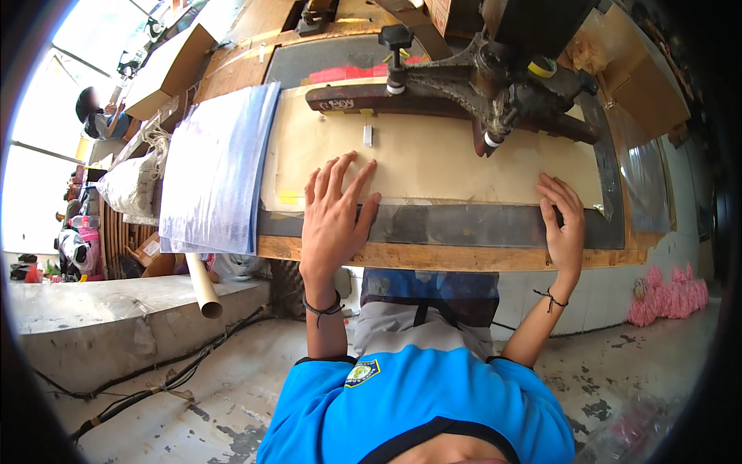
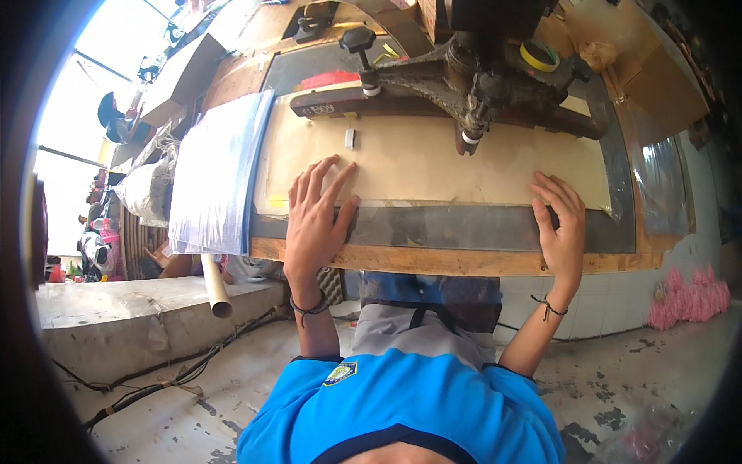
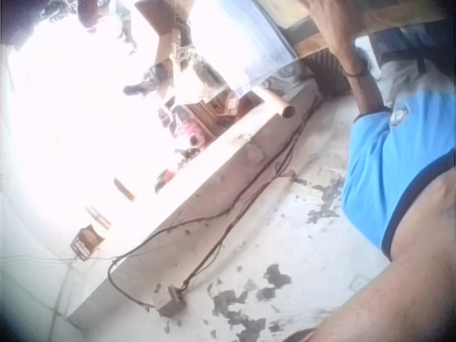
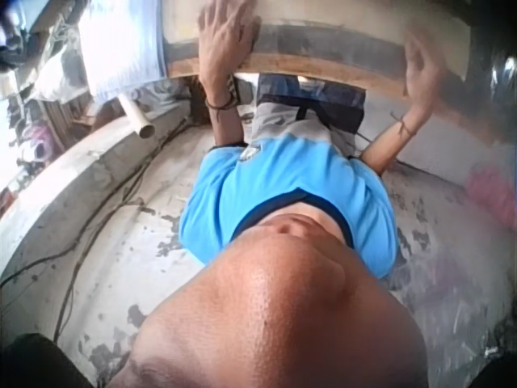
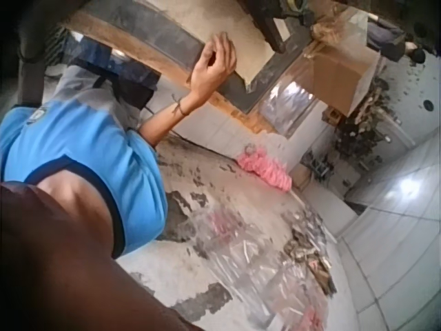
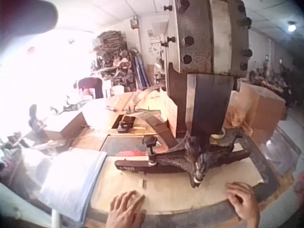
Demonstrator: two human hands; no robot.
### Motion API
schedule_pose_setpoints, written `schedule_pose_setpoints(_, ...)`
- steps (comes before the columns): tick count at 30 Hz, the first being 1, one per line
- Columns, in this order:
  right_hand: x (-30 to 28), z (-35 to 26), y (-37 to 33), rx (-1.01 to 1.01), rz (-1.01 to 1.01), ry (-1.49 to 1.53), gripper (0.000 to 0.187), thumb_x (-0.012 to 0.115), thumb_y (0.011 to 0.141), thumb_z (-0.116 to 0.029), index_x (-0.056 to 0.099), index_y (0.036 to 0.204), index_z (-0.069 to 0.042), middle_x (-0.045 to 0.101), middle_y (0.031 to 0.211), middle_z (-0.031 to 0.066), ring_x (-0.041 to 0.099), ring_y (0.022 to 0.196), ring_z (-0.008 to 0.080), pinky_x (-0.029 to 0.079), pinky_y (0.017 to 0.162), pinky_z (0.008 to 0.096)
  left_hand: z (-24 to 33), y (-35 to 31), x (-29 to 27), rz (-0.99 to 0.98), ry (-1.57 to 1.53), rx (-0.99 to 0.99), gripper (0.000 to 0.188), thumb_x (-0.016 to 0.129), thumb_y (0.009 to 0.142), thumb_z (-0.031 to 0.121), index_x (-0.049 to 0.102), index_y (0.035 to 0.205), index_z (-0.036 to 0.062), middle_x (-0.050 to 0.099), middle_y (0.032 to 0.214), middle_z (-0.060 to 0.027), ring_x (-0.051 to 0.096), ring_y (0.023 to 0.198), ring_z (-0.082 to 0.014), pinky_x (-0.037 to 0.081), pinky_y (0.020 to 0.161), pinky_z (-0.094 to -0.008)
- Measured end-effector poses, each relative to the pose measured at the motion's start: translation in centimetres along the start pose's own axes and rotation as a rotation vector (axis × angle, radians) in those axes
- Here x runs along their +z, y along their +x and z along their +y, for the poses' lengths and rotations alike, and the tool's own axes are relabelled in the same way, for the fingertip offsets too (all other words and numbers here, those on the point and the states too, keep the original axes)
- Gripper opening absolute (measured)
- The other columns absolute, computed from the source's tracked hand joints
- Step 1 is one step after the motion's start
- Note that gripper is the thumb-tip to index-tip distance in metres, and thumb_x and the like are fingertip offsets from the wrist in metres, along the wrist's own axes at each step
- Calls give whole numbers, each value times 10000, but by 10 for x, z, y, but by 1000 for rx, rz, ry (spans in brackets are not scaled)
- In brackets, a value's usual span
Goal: The person aligns plastic sheets and materials under a large industrial sealing press, holding the edges in place while the machine compresses them.
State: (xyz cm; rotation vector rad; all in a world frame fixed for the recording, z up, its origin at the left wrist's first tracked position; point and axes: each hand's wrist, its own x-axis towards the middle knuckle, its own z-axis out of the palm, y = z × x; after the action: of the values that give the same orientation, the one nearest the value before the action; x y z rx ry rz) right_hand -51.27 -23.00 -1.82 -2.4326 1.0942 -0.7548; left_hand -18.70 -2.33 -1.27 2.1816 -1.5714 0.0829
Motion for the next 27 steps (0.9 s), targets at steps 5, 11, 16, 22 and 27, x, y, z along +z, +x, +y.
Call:
schedule_pose_setpoints(5,-1,1,-2,18,12,21,330,613,1055,-350,757,1203,-92,703,1371,48,554,1360,297,376,1178,442,4,1,-1,8,17,4,466,614,1015,304,608,1459,160,513,1522,-131,416,1452,-341,261,1235,-489)
schedule_pose_setpoints(11,-1,2,-4,-29,40,60,289,634,1046,-318,757,1169,-87,712,1344,60,580,1330,308,409,1149,441,6,-2,-3,49,-50,-24,427,628,1014,301,641,1410,143,531,1517,-118,433,1444,-352,295,1222,-483)
schedule_pose_setpoints(16,-3,2,-5,-62,57,98,254,653,1033,-281,756,1143,-76,728,1292,71,596,1304,309,428,1127,440,6,-3,-1,79,-69,-22,420,651,1006,300,650,1392,135,543,1509,-126,450,1442,-354,307,1223,-491)
schedule_pose_setpoints(22,-3,1,-8,-91,76,82,255,658,1026,-279,754,1136,-70,725,1297,77,599,1293,318,432,1120,445,7,-5,-2,64,-8,5,465,641,1014,363,631,1421,139,527,1520,-140,439,1455,-339,273,1247,-501)
schedule_pose_setpoints(27,-1,8,-7,-145,67,16,278,661,1018,-292,753,1166,-77,709,1345,78,587,1302,322,414,1134,452,5,-4,5,40,37,22,502,627,1016,393,612,1463,164,508,1549,-141,418,1467,-351,260,1250,-507)
